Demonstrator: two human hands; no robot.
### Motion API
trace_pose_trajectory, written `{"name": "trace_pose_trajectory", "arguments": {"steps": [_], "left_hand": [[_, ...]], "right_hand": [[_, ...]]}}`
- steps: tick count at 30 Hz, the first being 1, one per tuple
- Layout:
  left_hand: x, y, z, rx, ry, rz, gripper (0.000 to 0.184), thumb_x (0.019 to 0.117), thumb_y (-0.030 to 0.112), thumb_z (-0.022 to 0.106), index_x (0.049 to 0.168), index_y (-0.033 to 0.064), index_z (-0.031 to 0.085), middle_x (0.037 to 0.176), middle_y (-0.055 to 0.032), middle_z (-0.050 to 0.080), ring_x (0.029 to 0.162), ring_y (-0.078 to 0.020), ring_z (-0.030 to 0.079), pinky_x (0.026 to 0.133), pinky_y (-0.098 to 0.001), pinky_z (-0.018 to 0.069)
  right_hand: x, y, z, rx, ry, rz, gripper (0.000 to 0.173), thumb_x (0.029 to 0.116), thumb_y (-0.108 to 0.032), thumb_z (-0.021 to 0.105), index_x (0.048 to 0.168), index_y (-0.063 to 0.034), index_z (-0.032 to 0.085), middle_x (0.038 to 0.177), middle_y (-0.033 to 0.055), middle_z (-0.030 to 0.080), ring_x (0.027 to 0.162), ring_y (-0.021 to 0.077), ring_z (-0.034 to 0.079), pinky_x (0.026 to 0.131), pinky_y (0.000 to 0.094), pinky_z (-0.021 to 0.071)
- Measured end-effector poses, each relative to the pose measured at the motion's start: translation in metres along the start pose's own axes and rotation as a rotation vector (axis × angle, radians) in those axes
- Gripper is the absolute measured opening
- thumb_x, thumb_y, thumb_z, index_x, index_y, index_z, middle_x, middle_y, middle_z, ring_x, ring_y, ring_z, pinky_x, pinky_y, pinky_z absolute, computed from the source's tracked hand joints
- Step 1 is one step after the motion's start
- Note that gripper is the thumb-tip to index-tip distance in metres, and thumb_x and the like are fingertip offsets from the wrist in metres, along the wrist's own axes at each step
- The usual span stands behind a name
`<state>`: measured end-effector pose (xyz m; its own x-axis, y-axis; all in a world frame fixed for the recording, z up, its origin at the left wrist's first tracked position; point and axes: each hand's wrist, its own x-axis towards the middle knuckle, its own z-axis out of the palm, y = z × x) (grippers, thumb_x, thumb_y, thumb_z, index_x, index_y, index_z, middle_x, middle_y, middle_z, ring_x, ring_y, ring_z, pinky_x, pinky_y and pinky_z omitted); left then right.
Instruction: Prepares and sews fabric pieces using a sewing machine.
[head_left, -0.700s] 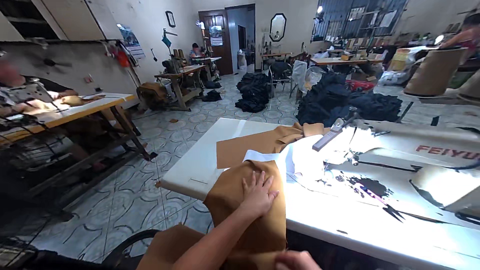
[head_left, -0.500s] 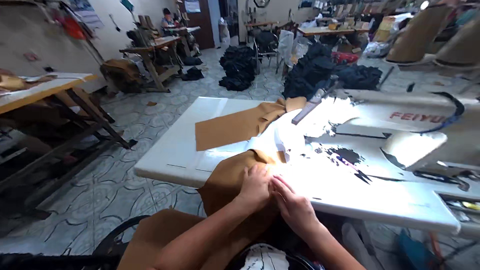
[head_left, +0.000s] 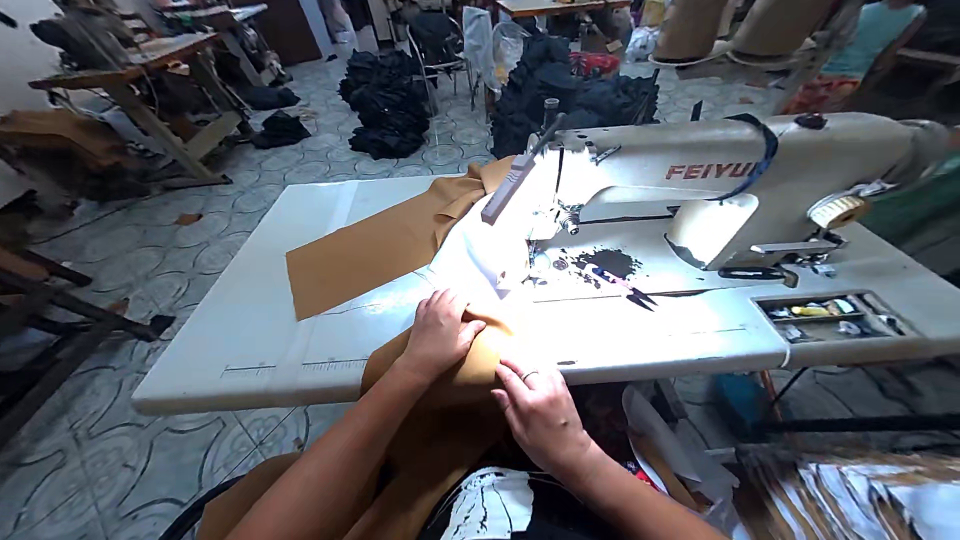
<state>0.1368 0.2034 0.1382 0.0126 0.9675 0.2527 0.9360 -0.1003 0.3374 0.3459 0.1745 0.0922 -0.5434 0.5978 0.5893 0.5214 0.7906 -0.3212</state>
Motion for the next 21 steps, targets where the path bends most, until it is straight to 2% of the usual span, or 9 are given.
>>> {"name": "trace_pose_trajectory", "arguments": {"steps": [2, 4, 6, 8, 12, 14, 18, 19, 21], "left_hand": [[-0.005, 0.001, 0.003, -0.016, 0.079, 0.021, 0.031, 0.0976, 0.024, 0.065, 0.097, -0.0069, 0.07, 0.099, -0.0242, 0.069, 0.104, -0.044, 0.065, 0.09, -0.062, 0.0491], [-0.005, 0.002, 0.004, 0.026, 0.2, 0.157, 0.025, 0.0983, 0.017, 0.061, 0.091, -0.0047, 0.07, 0.091, -0.0223, 0.068, 0.095, -0.0425, 0.068, 0.084, -0.0596, 0.0537], [0.007, 0.004, 0.0, 0.116, 0.293, 0.346, 0.022, 0.0986, 0.015, 0.06, 0.092, -0.0006, 0.074, 0.089, -0.0189, 0.069, 0.091, -0.0389, 0.069, 0.077, -0.0541, 0.0557], [0.027, 0.001, -0.001, 0.176, 0.258, 0.453, 0.02, 0.0983, 0.015, 0.06, 0.094, 0.0014, 0.074, 0.096, -0.0184, 0.07, 0.095, -0.0384, 0.069, 0.079, -0.054, 0.054], [0.048, -0.011, 0.018, 0.094, 0.017, 0.363, 0.029, 0.1021, 0.024, 0.057, 0.102, -0.0026, 0.07, 0.117, -0.0238, 0.065, 0.117, -0.043, 0.061, 0.1, -0.0637, 0.0446], [0.037, -0.003, 0.029, 0.051, 0.058, 0.356, 0.031, 0.1021, 0.025, 0.056, 0.098, -0.0018, 0.072, 0.104, -0.021, 0.07, 0.106, -0.0397, 0.067, 0.093, -0.0592, 0.0518], [-0.001, 0.033, 0.04, 0.008, 0.131, 0.393, 0.029, 0.0996, 0.025, 0.059, 0.093, 0.0, 0.073, 0.094, -0.0163, 0.073, 0.087, -0.0326, 0.074, 0.075, -0.0496, 0.0594], [-0.007, 0.038, 0.039, 0.0, 0.144, 0.394, 0.028, 0.0982, 0.026, 0.061, 0.093, 0.0004, 0.073, 0.096, -0.016, 0.073, 0.086, -0.032, 0.073, 0.074, -0.0487, 0.0595], [-0.015, 0.039, 0.035, -0.023, 0.15, 0.361, 0.028, 0.0958, 0.028, 0.066, 0.095, 0.001, 0.073, 0.101, -0.017, 0.073, 0.091, -0.0343, 0.073, 0.078, -0.0526, 0.0576]], "right_hand": [[-0.001, 0.004, -0.001, 0.004, 0.003, 0.004, 0.034, 0.1005, -0.028, 0.055, 0.114, -0.0062, 0.078, 0.119, 0.0111, 0.075, 0.107, 0.0304, 0.072, 0.089, 0.0493, 0.0559], [-0.005, 0.006, 0.001, 0.004, 0.022, 0.004, 0.035, 0.0997, -0.03, 0.056, 0.117, -0.0075, 0.076, 0.123, 0.0119, 0.073, 0.118, 0.0325, 0.068, 0.098, 0.0518, 0.0533], [-0.008, 0.007, 0.006, 0.009, 0.049, 0.001, 0.037, 0.0988, -0.031, 0.058, 0.12, -0.0059, 0.074, 0.127, 0.0149, 0.071, 0.127, 0.0375, 0.063, 0.105, 0.0574, 0.0483], [-0.01, 0.005, 0.01, -0.016, 0.043, 0.02, 0.041, 0.0986, -0.033, 0.057, 0.124, -0.0052, 0.073, 0.13, 0.0162, 0.069, 0.128, 0.0386, 0.062, 0.106, 0.0601, 0.0466], [-0.01, 0.005, 0.002, -0.049, 0.038, 0.084, 0.043, 0.1018, -0.038, 0.051, 0.122, -0.0083, 0.075, 0.125, 0.0143, 0.072, 0.115, 0.0349, 0.069, 0.097, 0.0595, 0.0509], [-0.005, 0.016, -0.005, -0.048, 0.104, 0.117, 0.04, 0.1021, -0.037, 0.052, 0.114, -0.0082, 0.077, 0.116, 0.0129, 0.075, 0.107, 0.0333, 0.071, 0.092, 0.0549, 0.0531], [0.016, 0.045, -0.027, -0.095, 0.09, 0.134, 0.034, 0.0975, -0.03, 0.061, 0.107, -0.0007, 0.077, 0.093, 0.0187, 0.074, 0.098, 0.042, 0.071, 0.092, 0.0608, 0.0524], [0.02, 0.05, -0.033, -0.082, 0.01, 0.153, 0.032, 0.0969, -0.028, 0.063, 0.103, 0.0013, 0.075, 0.094, 0.0213, 0.073, 0.102, 0.0446, 0.069, 0.096, 0.0628, 0.0499], [0.028, 0.059, -0.042, -0.035, -0.167, 0.224, 0.033, 0.0987, -0.027, 0.062, 0.11, 0.0016, 0.076, 0.104, 0.0235, 0.073, 0.111, 0.0455, 0.066, 0.101, 0.0634, 0.0461]]}}
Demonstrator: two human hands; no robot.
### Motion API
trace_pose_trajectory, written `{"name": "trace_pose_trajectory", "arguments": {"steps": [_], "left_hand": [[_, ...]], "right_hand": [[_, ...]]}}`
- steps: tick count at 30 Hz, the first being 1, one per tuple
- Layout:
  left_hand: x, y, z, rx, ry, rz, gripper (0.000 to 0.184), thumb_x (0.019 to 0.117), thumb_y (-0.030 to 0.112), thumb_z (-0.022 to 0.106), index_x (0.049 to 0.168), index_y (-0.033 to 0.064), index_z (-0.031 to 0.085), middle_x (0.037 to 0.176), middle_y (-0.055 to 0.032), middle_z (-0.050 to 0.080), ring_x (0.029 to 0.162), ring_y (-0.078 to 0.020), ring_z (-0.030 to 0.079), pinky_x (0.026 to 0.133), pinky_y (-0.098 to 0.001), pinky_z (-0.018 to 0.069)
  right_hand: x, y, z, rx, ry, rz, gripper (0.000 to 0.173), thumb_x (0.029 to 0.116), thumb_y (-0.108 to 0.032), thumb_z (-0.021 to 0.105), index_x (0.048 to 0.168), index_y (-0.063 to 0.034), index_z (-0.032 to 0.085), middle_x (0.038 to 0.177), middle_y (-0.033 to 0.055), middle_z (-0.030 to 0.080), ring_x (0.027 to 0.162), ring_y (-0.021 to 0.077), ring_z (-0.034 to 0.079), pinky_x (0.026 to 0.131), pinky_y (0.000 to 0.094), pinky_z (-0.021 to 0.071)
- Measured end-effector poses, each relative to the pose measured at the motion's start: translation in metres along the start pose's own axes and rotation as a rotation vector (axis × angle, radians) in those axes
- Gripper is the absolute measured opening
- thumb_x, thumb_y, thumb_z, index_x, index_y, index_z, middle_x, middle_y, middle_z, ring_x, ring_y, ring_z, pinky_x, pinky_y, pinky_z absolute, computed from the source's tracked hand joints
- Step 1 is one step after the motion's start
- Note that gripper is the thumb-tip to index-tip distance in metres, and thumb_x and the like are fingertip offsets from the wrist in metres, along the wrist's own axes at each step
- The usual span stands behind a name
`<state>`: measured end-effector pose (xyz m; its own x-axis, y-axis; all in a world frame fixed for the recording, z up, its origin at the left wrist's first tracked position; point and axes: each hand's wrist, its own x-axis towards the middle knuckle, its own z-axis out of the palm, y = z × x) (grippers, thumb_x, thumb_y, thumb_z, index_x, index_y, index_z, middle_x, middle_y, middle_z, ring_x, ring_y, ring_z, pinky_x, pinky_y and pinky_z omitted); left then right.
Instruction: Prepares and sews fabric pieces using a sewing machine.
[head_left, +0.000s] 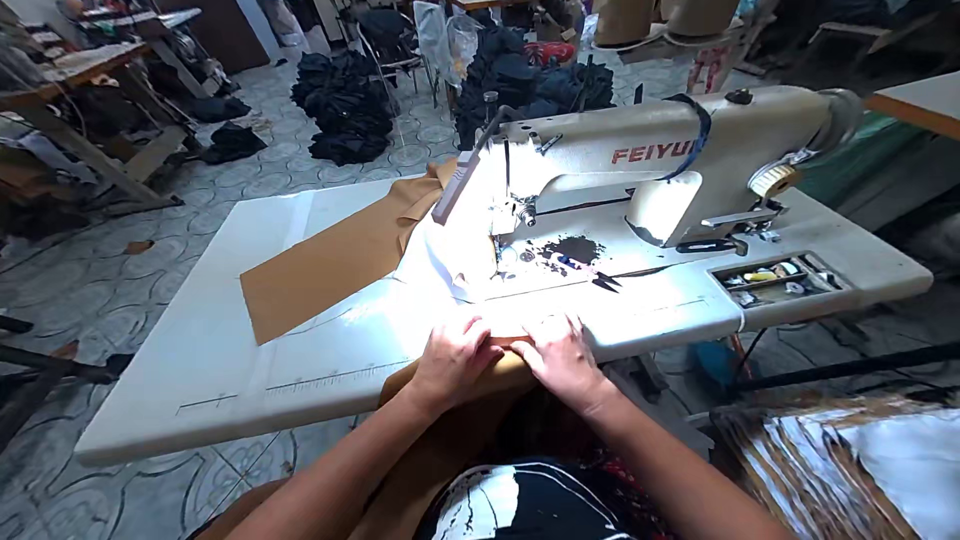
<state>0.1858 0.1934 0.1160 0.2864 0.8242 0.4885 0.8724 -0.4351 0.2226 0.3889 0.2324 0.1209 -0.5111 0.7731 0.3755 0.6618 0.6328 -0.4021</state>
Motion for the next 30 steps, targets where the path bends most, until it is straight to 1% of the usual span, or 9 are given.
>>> {"name": "trace_pose_trajectory", "arguments": {"steps": [2, 5, 9, 14, 18, 22, 24, 26, 30], "left_hand": [[-0.008, -0.004, -0.006, -0.031, 0.002, -0.035, 0.027, 0.0948, 0.028, 0.067, 0.098, 0.0018, 0.074, 0.105, -0.0173, 0.073, 0.097, -0.0357, 0.072, 0.084, -0.0552, 0.0554], [-0.02, -0.016, -0.009, -0.074, 0.007, -0.027, 0.03, 0.0964, 0.03, 0.064, 0.103, 0.003, 0.075, 0.105, -0.0171, 0.073, 0.098, -0.035, 0.071, 0.086, -0.0538, 0.0551], [-0.02, -0.022, -0.011, -0.105, -0.053, -0.053, 0.036, 0.0975, 0.034, 0.061, 0.105, 0.0016, 0.074, 0.127, -0.0204, 0.068, 0.113, -0.0375, 0.067, 0.096, -0.0564, 0.0509], [-0.018, -0.021, -0.008, -0.082, 0.075, 0.033, 0.026, 0.0944, 0.028, 0.066, 0.099, 0.0046, 0.076, 0.103, -0.0132, 0.074, 0.094, -0.0293, 0.072, 0.083, -0.0494, 0.0554], [-0.023, -0.021, -0.004, -0.015, 0.17, 0.103, 0.022, 0.0973, 0.025, 0.063, 0.096, 0.0095, 0.079, 0.106, -0.0118, 0.076, 0.097, -0.0299, 0.071, 0.086, -0.0467, 0.0547], [-0.025, -0.023, -0.003, -0.007, 0.188, 0.132, 0.024, 0.0993, 0.024, 0.06, 0.095, 0.0102, 0.079, 0.105, -0.0111, 0.076, 0.094, -0.0277, 0.071, 0.086, -0.044, 0.0551], [-0.024, -0.022, -0.004, -0.018, 0.168, 0.089, 0.025, 0.0987, 0.026, 0.061, 0.096, 0.0087, 0.079, 0.11, -0.0147, 0.075, 0.097, -0.0312, 0.071, 0.087, -0.0475, 0.0552], [-0.022, -0.022, -0.005, -0.029, 0.117, 0.028, 0.028, 0.0969, 0.028, 0.062, 0.1, 0.0049, 0.078, 0.118, -0.0191, 0.073, 0.101, -0.0357, 0.071, 0.088, -0.0527, 0.0551], [-0.02, -0.022, -0.004, -0.016, 0.131, 0.053, 0.022, 0.096, 0.021, 0.062, 0.098, 0.0045, 0.077, 0.104, -0.0125, 0.076, 0.094, -0.0284, 0.073, 0.082, -0.0473, 0.0568]], "right_hand": [[0.004, 0.006, -0.003, 0.034, -0.069, 0.031, 0.033, 0.0998, -0.026, 0.061, 0.115, -0.0013, 0.076, 0.11, 0.0213, 0.073, 0.113, 0.0418, 0.066, 0.101, 0.0605, 0.0462], [0.006, 0.012, -0.002, 0.066, -0.043, 0.025, 0.027, 0.0976, -0.022, 0.064, 0.109, -0.0017, 0.077, 0.104, 0.0208, 0.073, 0.109, 0.042, 0.066, 0.099, 0.0615, 0.0467], [0.009, 0.01, -0.003, 0.065, -0.073, 0.027, 0.029, 0.0974, -0.023, 0.065, 0.111, -0.0002, 0.077, 0.103, 0.0223, 0.073, 0.111, 0.043, 0.065, 0.1, 0.0611, 0.0459], [0.011, 0.012, -0.004, 0.092, -0.077, 0.001, 0.023, 0.0967, -0.018, 0.064, 0.105, -0.0001, 0.077, 0.103, 0.0206, 0.073, 0.11, 0.0428, 0.065, 0.099, 0.0623, 0.046], [0.01, 0.015, -0.001, 0.123, -0.061, 0.003, 0.026, 0.0959, -0.015, 0.063, 0.112, 0.0001, 0.076, 0.11, 0.0213, 0.073, 0.116, 0.0427, 0.064, 0.103, 0.0622, 0.0444], [0.009, 0.014, 0.001, 0.113, -0.048, -0.024, 0.027, 0.0952, -0.012, 0.062, 0.116, -0.0008, 0.075, 0.106, 0.0201, 0.074, 0.109, 0.041, 0.067, 0.1, 0.0608, 0.0461], [0.01, 0.014, 0.0, 0.076, -0.067, -0.029, 0.026, 0.0962, -0.014, 0.062, 0.112, 0.0002, 0.076, 0.105, 0.0216, 0.073, 0.11, 0.0424, 0.066, 0.099, 0.0607, 0.0462], [0.012, 0.013, -0.003, 0.038, -0.143, -0.01, 0.03, 0.0991, -0.018, 0.06, 0.12, -0.001, 0.074, 0.114, 0.0238, 0.071, 0.119, 0.0442, 0.061, 0.105, 0.0615, 0.0432], [0.014, 0.013, -0.004, 0.048, -0.166, -0.01, 0.03, 0.1002, -0.019, 0.058, 0.12, -0.0034, 0.074, 0.118, 0.0232, 0.07, 0.12, 0.0431, 0.061, 0.104, 0.0618, 0.0425]]}}
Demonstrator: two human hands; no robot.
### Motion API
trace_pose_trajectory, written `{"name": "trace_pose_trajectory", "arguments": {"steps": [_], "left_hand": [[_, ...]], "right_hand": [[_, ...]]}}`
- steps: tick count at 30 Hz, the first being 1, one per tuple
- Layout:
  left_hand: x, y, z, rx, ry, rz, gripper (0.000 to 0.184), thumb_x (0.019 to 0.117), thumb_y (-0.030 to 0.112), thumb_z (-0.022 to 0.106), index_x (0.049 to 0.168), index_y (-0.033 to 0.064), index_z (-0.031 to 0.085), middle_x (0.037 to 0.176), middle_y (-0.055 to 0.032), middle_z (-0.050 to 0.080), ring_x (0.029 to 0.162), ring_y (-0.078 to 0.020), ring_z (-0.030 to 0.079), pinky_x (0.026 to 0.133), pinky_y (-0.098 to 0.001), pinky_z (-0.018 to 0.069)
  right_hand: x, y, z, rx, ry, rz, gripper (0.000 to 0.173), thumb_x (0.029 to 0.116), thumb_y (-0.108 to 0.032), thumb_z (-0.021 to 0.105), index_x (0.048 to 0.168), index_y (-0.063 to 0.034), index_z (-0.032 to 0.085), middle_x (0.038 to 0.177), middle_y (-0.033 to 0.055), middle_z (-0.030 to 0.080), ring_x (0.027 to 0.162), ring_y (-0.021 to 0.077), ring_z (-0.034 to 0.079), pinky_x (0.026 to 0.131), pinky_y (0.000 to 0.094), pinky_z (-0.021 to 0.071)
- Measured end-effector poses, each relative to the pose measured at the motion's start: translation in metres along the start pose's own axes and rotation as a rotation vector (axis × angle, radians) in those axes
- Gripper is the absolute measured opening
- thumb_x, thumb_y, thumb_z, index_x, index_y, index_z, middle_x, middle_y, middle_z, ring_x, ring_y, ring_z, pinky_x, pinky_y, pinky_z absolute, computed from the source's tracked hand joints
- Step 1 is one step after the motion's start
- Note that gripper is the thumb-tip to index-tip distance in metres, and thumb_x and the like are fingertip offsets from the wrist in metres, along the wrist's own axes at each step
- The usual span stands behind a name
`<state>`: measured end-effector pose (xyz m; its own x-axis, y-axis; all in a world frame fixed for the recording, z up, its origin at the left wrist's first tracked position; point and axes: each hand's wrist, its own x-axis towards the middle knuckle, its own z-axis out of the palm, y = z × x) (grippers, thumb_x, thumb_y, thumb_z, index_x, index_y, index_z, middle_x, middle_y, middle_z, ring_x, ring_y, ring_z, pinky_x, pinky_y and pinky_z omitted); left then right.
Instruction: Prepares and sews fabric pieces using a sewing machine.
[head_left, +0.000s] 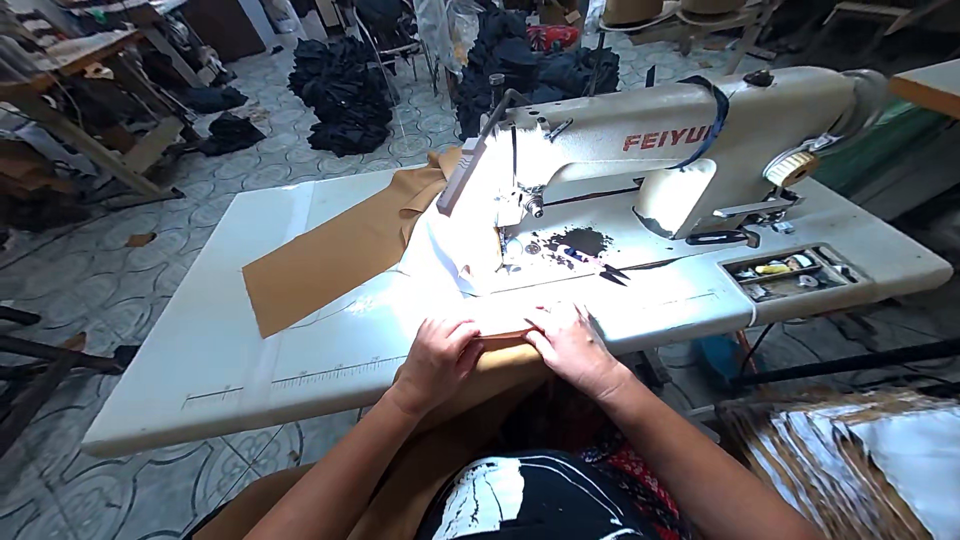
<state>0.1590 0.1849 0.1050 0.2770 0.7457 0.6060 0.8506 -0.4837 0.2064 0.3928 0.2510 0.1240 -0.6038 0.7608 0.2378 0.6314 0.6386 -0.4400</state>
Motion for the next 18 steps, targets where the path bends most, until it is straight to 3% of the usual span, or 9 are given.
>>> {"name": "trace_pose_trajectory", "arguments": {"steps": [4, 8, 11, 13, 14, 16, 18], "left_hand": [[-0.003, 0.0, 0.003, 0.004, 0.061, 0.046, 0.02, 0.0986, 0.019, 0.061, 0.097, 0.0081, 0.078, 0.104, -0.0107, 0.076, 0.096, -0.0266, 0.072, 0.086, -0.0442, 0.0563], [-0.005, 0.003, 0.001, 0.033, 0.074, 0.123, 0.018, 0.0973, 0.014, 0.061, 0.097, 0.0096, 0.079, 0.106, -0.0092, 0.077, 0.102, -0.0255, 0.072, 0.092, -0.0413, 0.0555], [-0.004, 0.006, -0.002, 0.028, 0.079, 0.169, 0.014, 0.0942, 0.009, 0.064, 0.094, 0.0069, 0.078, 0.102, -0.0104, 0.077, 0.1, -0.026, 0.073, 0.091, -0.0397, 0.0557], [-0.001, 0.006, -0.004, 0.005, 0.046, 0.154, 0.013, 0.0929, 0.008, 0.065, 0.093, 0.0035, 0.077, 0.099, -0.0131, 0.077, 0.095, -0.0279, 0.073, 0.086, -0.0412, 0.057], [0.001, 0.007, -0.006, -0.021, 0.01, 0.118, 0.013, 0.0931, 0.008, 0.067, 0.095, 0.0012, 0.077, 0.099, -0.0154, 0.076, 0.093, -0.0292, 0.074, 0.083, -0.0425, 0.0576], [0.005, 0.009, -0.008, -0.059, -0.071, 0.027, 0.017, 0.0949, 0.014, 0.068, 0.098, -0.0013, 0.075, 0.101, -0.0179, 0.075, 0.095, -0.0311, 0.073, 0.084, -0.0447, 0.0578], [0.01, 0.008, -0.008, -0.102, -0.142, -0.03, 0.019, 0.0958, 0.016, 0.068, 0.1, -0.0023, 0.074, 0.1, -0.0186, 0.074, 0.094, -0.0321, 0.073, 0.084, -0.0462, 0.0567]], "right_hand": [[-0.001, 0.003, 0.002, 0.001, 0.043, -0.038, 0.029, 0.0987, -0.016, 0.058, 0.118, -0.0029, 0.075, 0.117, 0.0212, 0.071, 0.116, 0.0423, 0.064, 0.102, 0.0626, 0.0449], [-0.002, 0.008, 0.009, 0.004, 0.129, -0.149, 0.024, 0.0954, -0.011, 0.059, 0.11, -0.0028, 0.076, 0.109, 0.0186, 0.074, 0.105, 0.0428, 0.069, 0.089, 0.0672, 0.0507], [-0.004, 0.014, 0.014, 0.019, 0.185, -0.211, 0.027, 0.097, -0.013, 0.056, 0.109, 0.0, 0.077, 0.102, 0.0189, 0.076, 0.095, 0.0406, 0.073, 0.081, 0.0651, 0.0549], [-0.005, 0.018, 0.017, 0.055, 0.206, -0.227, 0.03, 0.0975, -0.015, 0.054, 0.106, 0.0034, 0.076, 0.097, 0.0205, 0.076, 0.091, 0.0404, 0.074, 0.08, 0.0636, 0.0549], [-0.005, 0.019, 0.016, 0.069, 0.195, -0.228, 0.03, 0.0968, -0.014, 0.055, 0.108, 0.006, 0.074, 0.098, 0.0233, 0.075, 0.092, 0.043, 0.073, 0.082, 0.0647, 0.0538], [-0.005, 0.016, 0.009, 0.1, 0.096, -0.2, 0.033, 0.0971, -0.009, 0.056, 0.122, 0.0098, 0.068, 0.112, 0.03, 0.071, 0.104, 0.0509, 0.069, 0.091, 0.0697, 0.049], [-0.003, 0.016, 0.004, 0.143, 0.015, -0.206, 0.038, 0.0961, -0.004, 0.057, 0.131, 0.0105, 0.062, 0.118, 0.0303, 0.069, 0.106, 0.0505, 0.068, 0.092, 0.068, 0.0498]]}}
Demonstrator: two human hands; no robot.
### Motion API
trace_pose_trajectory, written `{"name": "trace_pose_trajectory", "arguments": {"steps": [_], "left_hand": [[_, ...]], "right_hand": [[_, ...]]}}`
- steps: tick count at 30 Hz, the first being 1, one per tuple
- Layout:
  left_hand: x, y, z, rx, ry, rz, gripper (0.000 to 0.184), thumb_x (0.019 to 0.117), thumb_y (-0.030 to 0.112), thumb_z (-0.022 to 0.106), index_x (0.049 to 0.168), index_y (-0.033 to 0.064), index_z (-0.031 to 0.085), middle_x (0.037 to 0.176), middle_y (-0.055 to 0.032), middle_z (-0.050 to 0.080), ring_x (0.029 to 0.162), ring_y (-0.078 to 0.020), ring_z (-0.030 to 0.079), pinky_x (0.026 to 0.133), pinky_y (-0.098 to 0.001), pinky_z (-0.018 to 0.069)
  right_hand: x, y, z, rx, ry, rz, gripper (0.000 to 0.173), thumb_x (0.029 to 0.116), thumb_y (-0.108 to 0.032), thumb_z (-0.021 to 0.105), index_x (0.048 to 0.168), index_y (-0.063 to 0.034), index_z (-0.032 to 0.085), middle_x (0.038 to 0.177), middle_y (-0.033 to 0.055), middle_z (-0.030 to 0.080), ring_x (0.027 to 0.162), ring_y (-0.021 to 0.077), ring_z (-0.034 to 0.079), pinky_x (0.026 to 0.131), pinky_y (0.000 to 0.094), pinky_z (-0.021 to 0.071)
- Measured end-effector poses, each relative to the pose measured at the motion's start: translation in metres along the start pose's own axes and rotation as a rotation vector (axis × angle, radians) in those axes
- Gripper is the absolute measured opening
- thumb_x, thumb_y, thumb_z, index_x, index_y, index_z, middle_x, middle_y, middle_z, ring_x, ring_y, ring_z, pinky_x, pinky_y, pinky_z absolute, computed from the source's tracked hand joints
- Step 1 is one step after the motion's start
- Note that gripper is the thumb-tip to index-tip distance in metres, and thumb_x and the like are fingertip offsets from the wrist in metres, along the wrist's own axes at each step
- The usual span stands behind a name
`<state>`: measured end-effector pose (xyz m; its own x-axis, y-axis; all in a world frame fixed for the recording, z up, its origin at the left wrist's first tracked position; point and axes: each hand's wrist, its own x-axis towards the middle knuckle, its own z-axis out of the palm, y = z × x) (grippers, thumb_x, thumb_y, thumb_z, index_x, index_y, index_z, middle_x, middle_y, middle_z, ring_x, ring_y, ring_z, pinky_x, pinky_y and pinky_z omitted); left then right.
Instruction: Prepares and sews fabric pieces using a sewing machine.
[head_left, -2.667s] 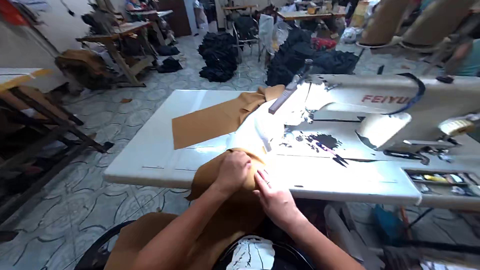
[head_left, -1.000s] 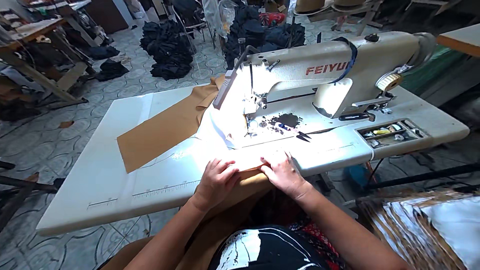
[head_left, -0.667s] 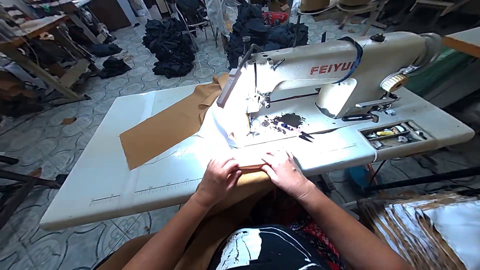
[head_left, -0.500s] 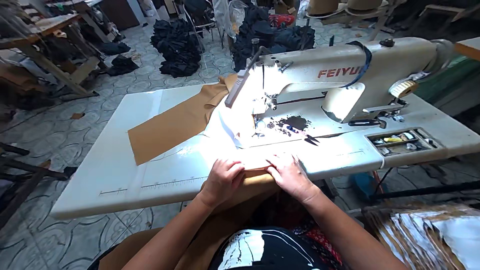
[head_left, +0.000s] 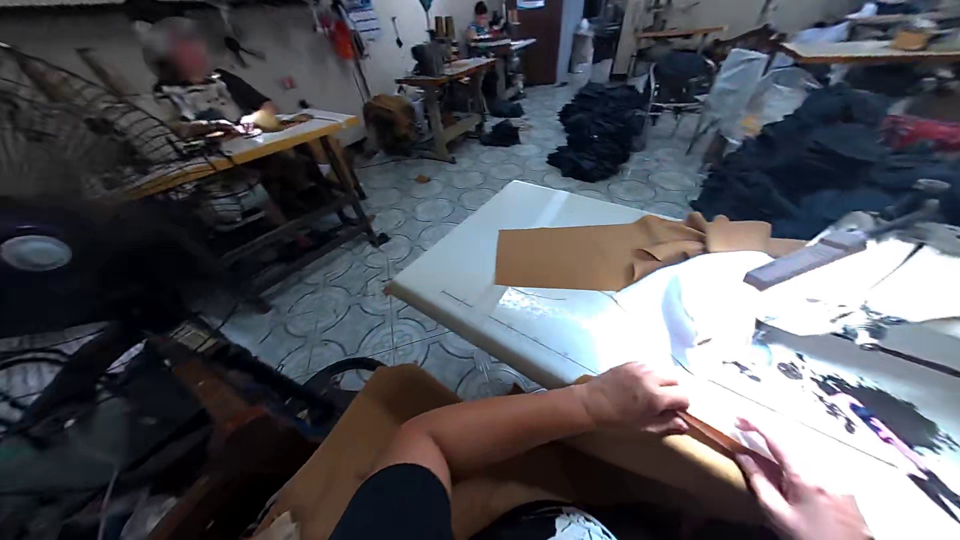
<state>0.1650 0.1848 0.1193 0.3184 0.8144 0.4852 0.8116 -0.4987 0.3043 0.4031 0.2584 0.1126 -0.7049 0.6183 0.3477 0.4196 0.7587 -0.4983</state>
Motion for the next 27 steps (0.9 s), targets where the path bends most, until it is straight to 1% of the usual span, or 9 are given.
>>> {"name": "trace_pose_trajectory", "arguments": {"steps": [2, 5, 9, 11, 13, 17, 20, 23, 27], "left_hand": [[0.004, -0.001, -0.002, -0.04, -0.047, -0.014, 0.017, 0.0957, 0.012, 0.066, 0.098, -0.003, 0.074, 0.096, -0.0184, 0.074, 0.092, -0.0322, 0.072, 0.083, -0.0465, 0.0556], [0.01, -0.003, -0.005, -0.114, -0.036, -0.014, 0.011, 0.0914, 0.006, 0.069, 0.092, -0.0046, 0.073, 0.083, -0.0172, 0.071, 0.082, -0.0303, 0.071, 0.076, -0.045, 0.055], [0.023, 0.004, -0.021, -0.278, -0.063, -0.044, 0.01, 0.0878, 0.001, 0.072, 0.089, -0.009, 0.07, 0.075, -0.018, 0.066, 0.073, -0.0278, 0.066, 0.071, -0.0414, 0.0515], [0.027, 0.007, -0.029, -0.316, -0.082, -0.052, 0.011, 0.0881, 0.001, 0.073, 0.09, -0.0095, 0.07, 0.074, -0.0174, 0.065, 0.072, -0.0256, 0.063, 0.07, -0.0388, 0.0496], [0.03, 0.008, -0.036, -0.365, -0.088, -0.053, 0.011, 0.0878, 0.0, 0.072, 0.093, -0.0099, 0.07, 0.079, -0.018, 0.068, 0.075, -0.0244, 0.065, 0.073, -0.0374, 0.051], [0.034, 0.005, -0.047, -0.428, -0.084, -0.029, 0.006, 0.0886, -0.003, 0.07, 0.092, -0.0086, 0.07, 0.084, -0.017, 0.07, 0.082, -0.0216, 0.067, 0.077, -0.0348, 0.0525], [0.035, 0.004, -0.056, -0.394, -0.125, -0.019, 0.004, 0.0885, -0.004, 0.071, 0.091, -0.0058, 0.073, 0.086, -0.0157, 0.071, 0.085, -0.0215, 0.068, 0.081, -0.0352, 0.0545], [0.034, -0.001, -0.065, -0.302, -0.279, -0.046, 0.008, 0.0893, 0.001, 0.07, 0.092, -0.0036, 0.076, 0.086, -0.015, 0.072, 0.086, -0.023, 0.069, 0.082, -0.0401, 0.0551], [0.025, -0.01, -0.067, -0.299, -0.434, -0.105, 0.029, 0.0956, 0.017, 0.066, 0.075, -0.0037, 0.067, 0.07, -0.0115, 0.061, 0.066, -0.0187, 0.058, 0.062, -0.0373, 0.0481]], "right_hand": [[0.002, 0.002, -0.001, 0.057, -0.035, -0.019, 0.038, 0.0945, -0.001, 0.059, 0.131, 0.0113, 0.06, 0.108, 0.0293, 0.07, 0.092, 0.045, 0.071, 0.081, 0.062, 0.0548], [0.003, 0.004, -0.002, 0.089, -0.015, -0.053, 0.039, 0.0916, -0.004, 0.062, 0.128, 0.0111, 0.062, 0.096, 0.0277, 0.068, 0.08, 0.0402, 0.067, 0.072, 0.0584, 0.0539], [0.007, -0.002, -0.013, 0.146, -0.098, 0.007, 0.037, 0.0846, -0.006, 0.064, 0.118, 0.01, 0.064, 0.105, 0.0284, 0.07, 0.094, 0.043, 0.068, 0.079, 0.0644, 0.0508], [0.01, -0.007, -0.015, 0.184, -0.099, 0.051, 0.024, 0.083, -0.009, 0.064, 0.102, 0.0067, 0.067, 0.09, 0.0183, 0.069, 0.081, 0.0272, 0.066, 0.071, 0.0503, 0.0515], [0.013, -0.011, -0.016, 0.221, -0.079, 0.094, 0.022, 0.0805, -0.013, 0.064, 0.097, 0.0024, 0.065, 0.082, 0.0068, 0.064, 0.074, 0.0111, 0.059, 0.067, 0.0347, 0.0499], [0.02, -0.022, -0.029, 0.287, -0.113, 0.166, 0.027, 0.0815, -0.012, 0.068, 0.105, -0.0003, 0.067, 0.086, 0.0055, 0.067, 0.076, 0.0079, 0.06, 0.069, 0.0336, 0.0505], [0.025, -0.033, -0.04, 0.292, -0.151, 0.27, 0.014, 0.0873, -0.008, 0.068, 0.099, -0.0013, 0.071, 0.082, 0.0009, 0.066, 0.072, 0.0001, 0.056, 0.068, 0.0242, 0.0471], [0.028, -0.035, -0.041, 0.362, -0.099, 0.316, 0.005, 0.0868, -0.004, 0.071, 0.092, -0.002, 0.072, 0.076, -0.0049, 0.065, 0.067, -0.0067, 0.055, 0.065, 0.0154, 0.0473], [0.024, -0.031, -0.03, 0.475, 0.011, 0.255, 0.001, 0.0799, -0.005, 0.072, 0.08, -0.0047, 0.07, 0.069, -0.0087, 0.064, 0.062, -0.0086, 0.055, 0.06, 0.0134, 0.0474]]}}
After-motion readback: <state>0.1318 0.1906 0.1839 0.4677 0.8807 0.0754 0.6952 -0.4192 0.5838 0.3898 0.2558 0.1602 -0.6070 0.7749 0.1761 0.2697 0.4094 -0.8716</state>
